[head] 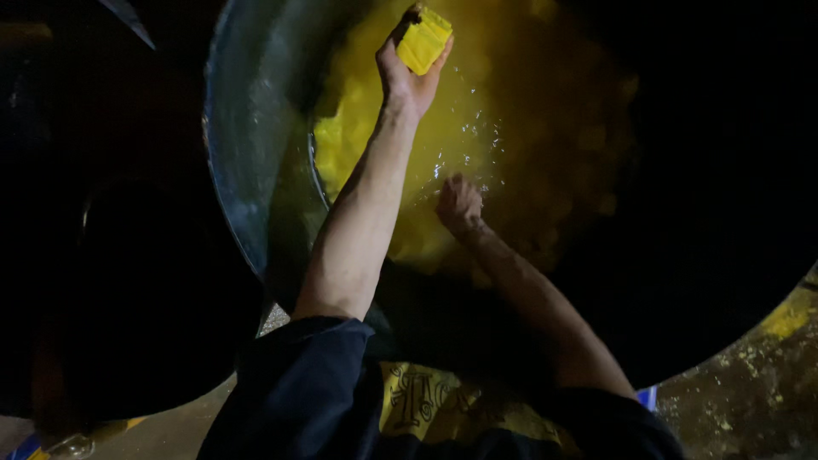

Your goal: The person washes yellow tofu cubes in a large water-filled basin, rubbing and rinsing them by hand, then places the cleaned cubes into blue plastic crates beside the basin. They repeatedly reach into the water, gather cubes, rub them between both hands, and stack them in the crates.

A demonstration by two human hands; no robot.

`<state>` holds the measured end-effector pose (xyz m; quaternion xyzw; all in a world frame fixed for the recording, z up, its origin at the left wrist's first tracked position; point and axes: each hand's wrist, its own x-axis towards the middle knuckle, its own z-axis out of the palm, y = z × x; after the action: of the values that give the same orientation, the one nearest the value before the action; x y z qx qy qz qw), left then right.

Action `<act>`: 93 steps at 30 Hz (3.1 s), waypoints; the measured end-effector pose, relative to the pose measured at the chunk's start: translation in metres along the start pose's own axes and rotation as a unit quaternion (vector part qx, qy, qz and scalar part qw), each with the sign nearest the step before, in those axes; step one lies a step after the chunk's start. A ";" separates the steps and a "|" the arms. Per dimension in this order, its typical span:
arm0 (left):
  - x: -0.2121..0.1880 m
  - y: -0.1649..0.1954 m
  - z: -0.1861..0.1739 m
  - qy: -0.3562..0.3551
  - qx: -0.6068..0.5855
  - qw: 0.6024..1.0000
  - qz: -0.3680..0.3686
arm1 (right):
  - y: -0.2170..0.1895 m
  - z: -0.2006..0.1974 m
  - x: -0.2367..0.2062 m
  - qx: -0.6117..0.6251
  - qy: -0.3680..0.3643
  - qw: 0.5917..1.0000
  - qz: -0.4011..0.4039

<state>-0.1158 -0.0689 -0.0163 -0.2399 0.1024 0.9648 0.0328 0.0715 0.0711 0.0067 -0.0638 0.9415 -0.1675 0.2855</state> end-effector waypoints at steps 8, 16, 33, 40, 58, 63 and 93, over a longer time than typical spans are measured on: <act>0.002 0.039 0.007 0.007 -0.017 1.000 0.002 | 0.006 -0.073 0.041 0.268 0.026 0.954 -0.130; 0.011 0.025 -0.010 -0.011 -0.057 0.998 0.008 | -0.072 -0.090 0.110 -0.023 0.096 0.993 0.064; -0.023 -0.047 -0.001 0.038 0.114 0.989 -0.080 | 0.025 -0.154 0.039 0.579 0.081 0.810 -0.049; -0.051 -0.103 0.027 -0.099 -0.020 0.987 -0.123 | 0.018 -0.187 -0.015 0.486 0.188 0.852 -0.047; -0.401 -0.233 0.146 -0.513 0.447 0.705 -0.199 | 0.121 -0.092 -0.421 0.662 0.436 0.606 -0.071; -0.379 -0.222 0.140 -0.581 0.669 0.459 0.065 | 0.209 0.103 -0.447 0.772 0.478 0.408 0.097; -0.199 -0.090 0.085 -0.434 0.776 0.457 0.040 | 0.348 0.200 -0.362 0.162 0.335 0.887 0.272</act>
<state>0.0314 0.0339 0.1345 0.3383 0.7906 0.4664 0.2072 0.4746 0.4195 -0.0848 0.3018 0.9214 -0.2447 -0.0065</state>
